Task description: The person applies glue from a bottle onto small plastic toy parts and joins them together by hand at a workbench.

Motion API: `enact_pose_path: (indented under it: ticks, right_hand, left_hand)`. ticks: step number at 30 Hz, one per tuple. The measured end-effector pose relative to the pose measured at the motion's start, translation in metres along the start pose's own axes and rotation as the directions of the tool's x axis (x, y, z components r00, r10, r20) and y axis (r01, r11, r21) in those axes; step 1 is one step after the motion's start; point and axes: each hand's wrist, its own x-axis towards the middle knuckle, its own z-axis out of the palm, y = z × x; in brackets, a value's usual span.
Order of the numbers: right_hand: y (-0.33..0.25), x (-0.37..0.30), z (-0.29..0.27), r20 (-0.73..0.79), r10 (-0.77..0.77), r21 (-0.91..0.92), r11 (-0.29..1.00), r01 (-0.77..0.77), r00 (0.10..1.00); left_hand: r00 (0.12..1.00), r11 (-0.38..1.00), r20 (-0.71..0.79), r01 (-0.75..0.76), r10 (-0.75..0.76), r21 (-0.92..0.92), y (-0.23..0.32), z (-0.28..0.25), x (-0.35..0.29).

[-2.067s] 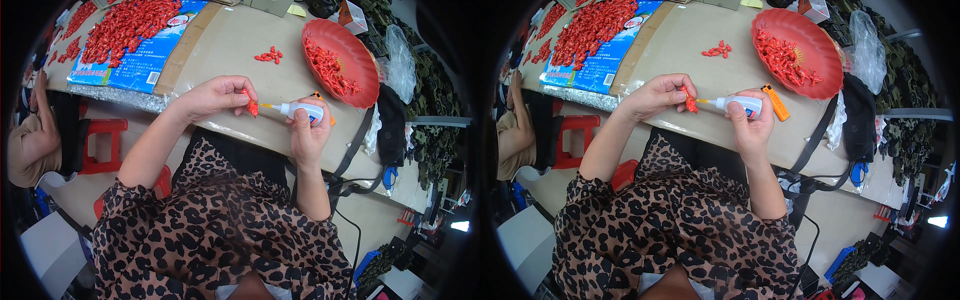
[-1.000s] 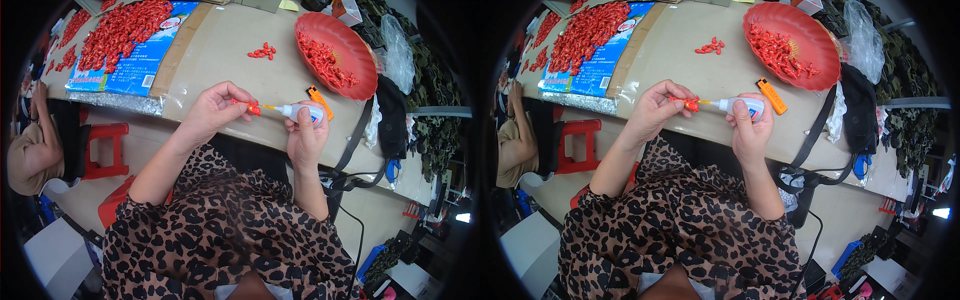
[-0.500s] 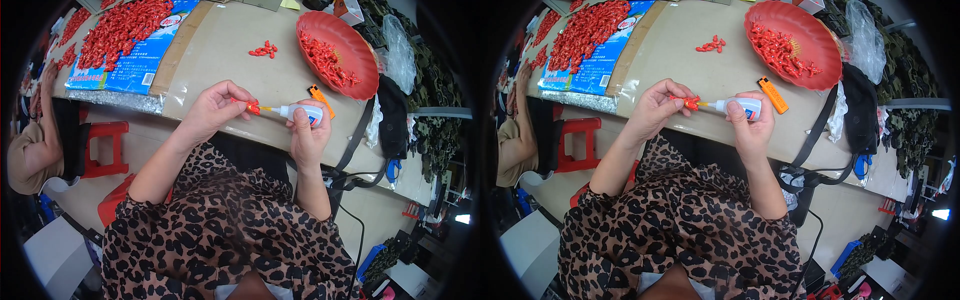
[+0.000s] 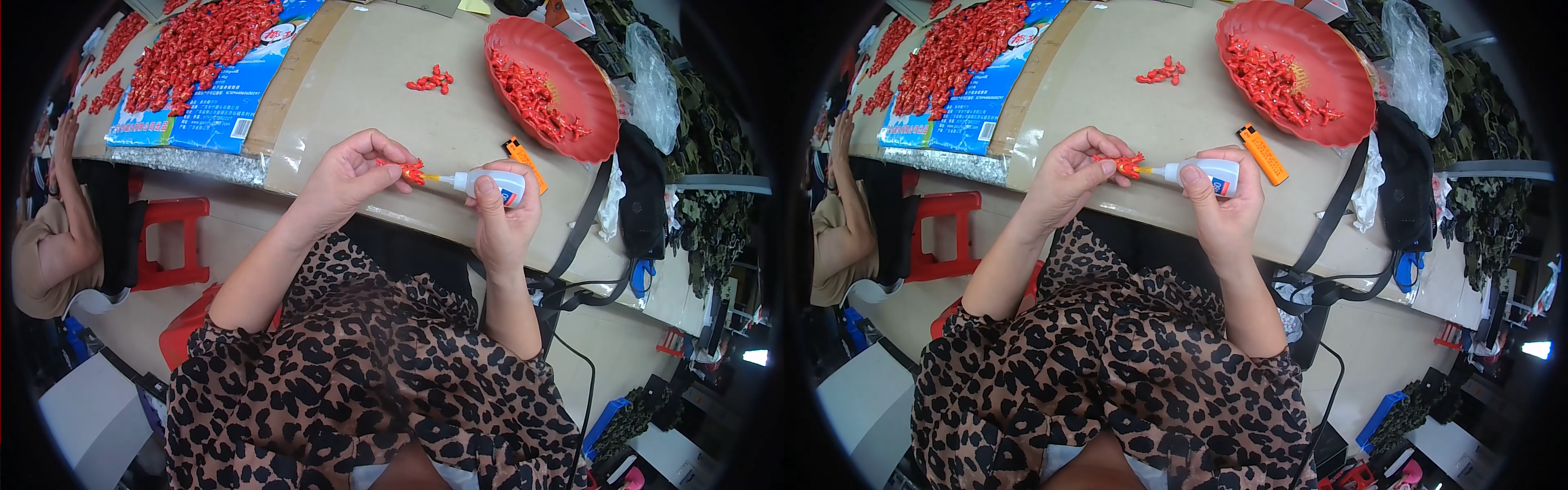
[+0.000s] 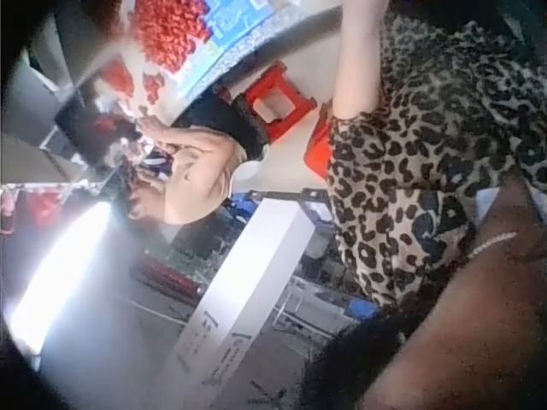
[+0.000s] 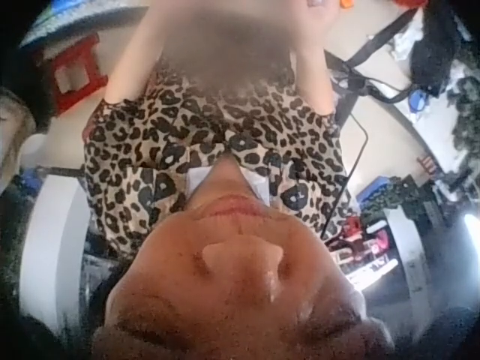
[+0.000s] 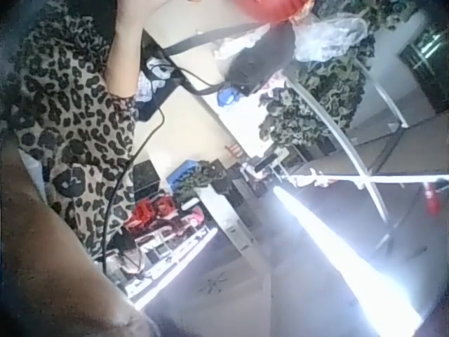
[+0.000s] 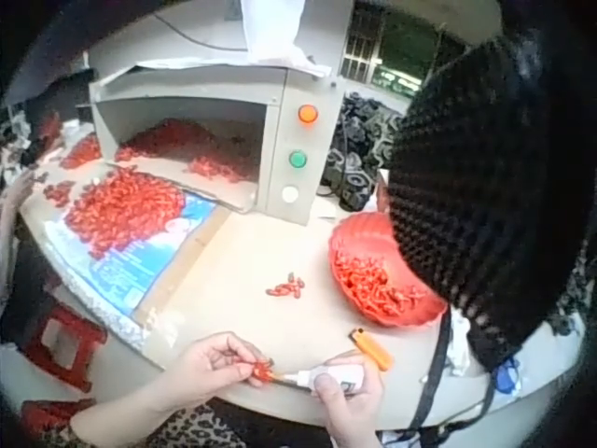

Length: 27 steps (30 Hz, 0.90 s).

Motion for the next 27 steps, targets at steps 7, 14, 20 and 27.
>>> enact_pose_path:
  ticks: [7, 14, 20, 27]
  right_hand:
    - [-0.002, -0.001, 0.005, -0.169, 0.076, 0.305, 0.952, -0.021, 0.983]
    - [0.008, -0.011, 0.019, -0.220, 0.034, 0.326, 0.945, 0.040, 0.975]
    - [0.016, -0.014, 0.017, -0.252, -0.025, 0.197, 0.977, 0.076, 0.967]
    - [0.018, -0.014, 0.021, -0.246, -0.058, 0.144, 0.985, 0.095, 0.968]
  left_hand:
    - [0.996, 0.998, -0.086, -0.036, 0.031, -0.053, -0.005, 0.005, -0.002]
    - [0.912, 0.948, -0.307, -0.310, 0.273, -0.077, -0.028, 0.035, 0.000]
    - [0.841, 0.912, -0.389, -0.410, 0.377, -0.003, -0.035, 0.038, 0.005]
    - [0.822, 0.896, -0.371, -0.437, 0.432, 0.076, -0.037, 0.040, 0.004]
